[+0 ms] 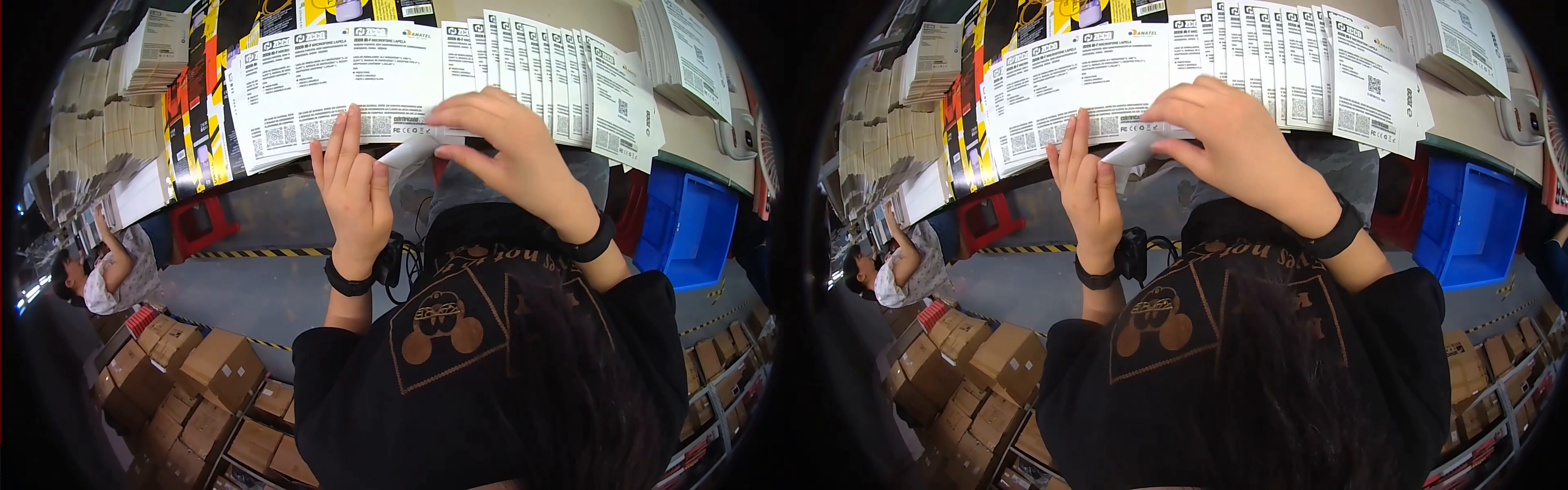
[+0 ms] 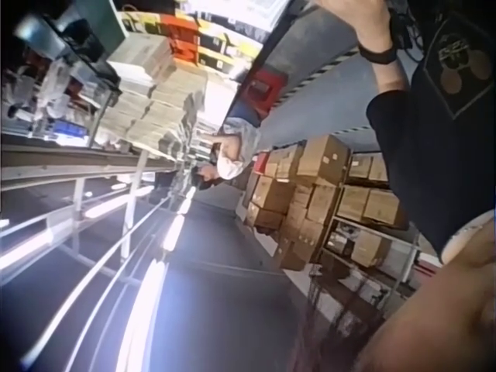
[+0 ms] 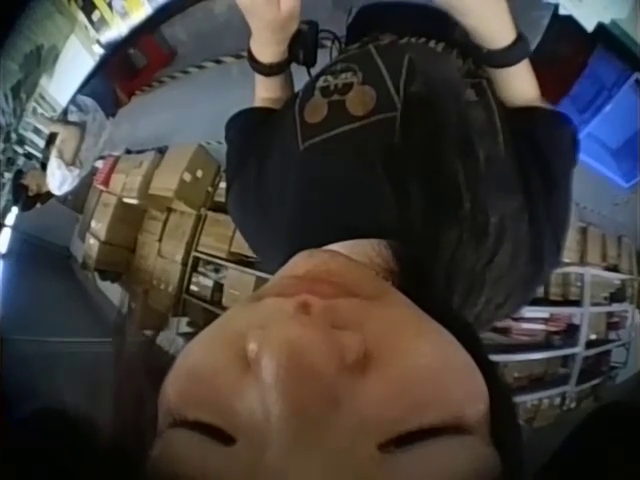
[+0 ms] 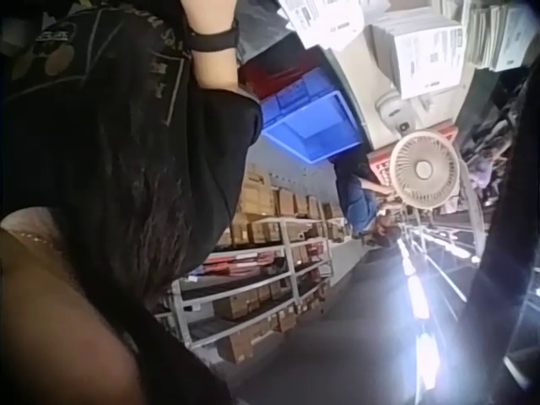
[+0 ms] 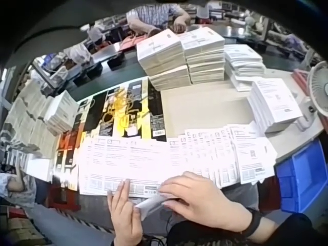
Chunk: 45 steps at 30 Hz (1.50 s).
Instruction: The person removes a rubber band from a stack of labels, spreads them across the table, and peels small stickers from a sheet to apply them onto each label. After applying the stickers, the person gathers the labels back into a stack.
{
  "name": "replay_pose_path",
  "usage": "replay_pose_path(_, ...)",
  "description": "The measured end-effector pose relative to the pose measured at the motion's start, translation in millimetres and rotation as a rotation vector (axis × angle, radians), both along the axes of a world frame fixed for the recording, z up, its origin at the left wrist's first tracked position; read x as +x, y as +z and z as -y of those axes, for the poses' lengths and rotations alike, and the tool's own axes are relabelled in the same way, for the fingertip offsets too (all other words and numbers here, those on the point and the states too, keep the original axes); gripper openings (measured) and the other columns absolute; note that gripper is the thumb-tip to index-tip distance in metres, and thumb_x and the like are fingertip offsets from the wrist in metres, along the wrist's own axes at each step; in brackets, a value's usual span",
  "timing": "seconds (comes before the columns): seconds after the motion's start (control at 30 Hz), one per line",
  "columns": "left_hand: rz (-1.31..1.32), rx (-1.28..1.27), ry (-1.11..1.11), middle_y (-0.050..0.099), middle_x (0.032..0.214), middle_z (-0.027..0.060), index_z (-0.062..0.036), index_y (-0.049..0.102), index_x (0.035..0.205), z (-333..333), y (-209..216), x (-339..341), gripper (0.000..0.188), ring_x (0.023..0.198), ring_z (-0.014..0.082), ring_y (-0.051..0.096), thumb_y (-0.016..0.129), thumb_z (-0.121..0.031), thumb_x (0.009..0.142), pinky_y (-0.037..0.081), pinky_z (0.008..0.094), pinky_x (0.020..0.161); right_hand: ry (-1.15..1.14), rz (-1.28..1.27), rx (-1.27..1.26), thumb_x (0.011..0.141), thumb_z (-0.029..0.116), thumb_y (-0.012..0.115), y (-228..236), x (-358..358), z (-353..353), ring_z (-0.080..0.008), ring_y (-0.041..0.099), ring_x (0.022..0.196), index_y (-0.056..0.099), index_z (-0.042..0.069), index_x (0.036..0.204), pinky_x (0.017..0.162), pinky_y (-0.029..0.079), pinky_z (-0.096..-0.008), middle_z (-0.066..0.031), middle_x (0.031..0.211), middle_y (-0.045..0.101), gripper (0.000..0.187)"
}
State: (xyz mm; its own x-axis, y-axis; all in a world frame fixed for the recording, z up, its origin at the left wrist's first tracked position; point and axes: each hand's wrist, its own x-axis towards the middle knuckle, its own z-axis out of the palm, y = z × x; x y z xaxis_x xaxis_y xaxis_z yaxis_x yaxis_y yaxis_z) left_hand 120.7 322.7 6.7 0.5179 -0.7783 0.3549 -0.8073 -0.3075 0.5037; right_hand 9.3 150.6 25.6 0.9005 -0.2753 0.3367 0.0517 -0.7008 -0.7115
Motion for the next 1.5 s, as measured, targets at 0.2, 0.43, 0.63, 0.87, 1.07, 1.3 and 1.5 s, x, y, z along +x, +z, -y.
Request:
replay_pose_path(0.2, -0.266, -0.208, 0.005, 0.046, 0.129, 0.0199, 0.0022, 0.050, 0.076, 2, 5, 2, 0.021, 0.123, 0.0306, 0.039, 0.039, -0.011, 0.089, 0.010, 0.0443, 0.107, 0.033, -0.084, 0.257, 0.070, 0.003, 0.067, -11, -1, -15, -0.0124, 0.042, 0.058, 0.057, 0.009, 0.111, 0.057, 0.042, -0.0231, -0.0021, 0.082, 0.062, 0.043)
replay_pose_path(0.43, -0.374, -0.298, 0.049, 0.048, 0.126, 0.0214, 0.0036, 0.055, 0.094, 2, 9, 3, 0.023, 0.121, 0.0299, 0.042, 0.037, -0.010, 0.088, 0.009, 0.0439, 0.108, 0.051, -0.061, 0.503, 0.073, -0.001, 0.063, -8, 3, -19, -0.0068, 0.036, 0.054, 0.056, 0.008, 0.111, 0.054, 0.036, -0.0192, 0.0017, 0.074, 0.059, 0.040)
replay_pose_path(0.63, -0.357, -0.403, 0.040, 0.049, 0.124, 0.0205, 0.0045, 0.054, 0.105, 9, 8, -2, 0.027, 0.120, 0.0276, 0.043, 0.036, -0.003, 0.086, 0.016, 0.0427, 0.107, 0.043, -0.116, 0.642, 0.077, -0.001, 0.061, -2, 4, -17, -0.0035, 0.038, 0.056, 0.056, 0.005, 0.111, 0.054, 0.035, -0.0170, 0.0021, 0.076, 0.060, 0.035)
replay_pose_path(0.87, -0.245, -0.555, 0.219, 0.057, 0.107, 0.0175, 0.0026, 0.056, 0.099, -40, -23, 0, 0.021, 0.098, 0.0210, 0.056, 0.043, 0.005, 0.083, 0.041, 0.0342, 0.087, 0.120, -0.147, 0.797, 0.082, 0.003, 0.058, -16, -10, 3, -0.0033, 0.051, 0.068, 0.056, 0.002, 0.110, 0.061, 0.040, -0.0162, -0.0008, 0.082, 0.061, 0.028)
replay_pose_path(1.07, -0.716, -0.260, 0.505, 0.062, 0.084, 0.0081, 0.0017, 0.058, 0.095, -66, -122, 9, 0.015, 0.076, 0.0129, 0.058, 0.046, -0.005, 0.088, 0.047, 0.0268, 0.070, 0.133, -0.282, 0.633, 0.084, 0.005, 0.057, -9, -1, 2, -0.0058, 0.055, 0.073, 0.059, 0.001, 0.104, 0.067, 0.043, -0.0176, -0.0027, 0.084, 0.061, 0.020)
replay_pose_path(1.3, -0.710, 0.585, 0.215, 0.062, 0.092, 0.0183, -0.0064, 0.060, 0.099, -101, -319, 0, 0.026, 0.088, 0.0311, 0.061, 0.047, -0.023, 0.084, 0.047, 0.0418, 0.075, 0.194, -0.258, 0.297, 0.080, -0.001, 0.056, 19, 13, -13, -0.0137, 0.057, 0.081, 0.060, 0.000, 0.099, 0.072, 0.044, -0.0222, -0.0079, 0.090, 0.061, 0.020)
replay_pose_path(1.5, -0.896, 1.054, 0.434, 0.057, 0.114, 0.0167, -0.0080, 0.058, 0.112, -150, -457, -32, 0.036, 0.108, 0.0312, 0.053, 0.045, -0.023, 0.082, 0.043, 0.0399, 0.091, 0.316, -0.177, -0.020, 0.075, -0.003, 0.058, 22, 48, -43, -0.0231, 0.056, 0.094, 0.061, 0.003, 0.099, 0.082, 0.042, -0.0298, -0.0107, 0.099, 0.060, 0.024)
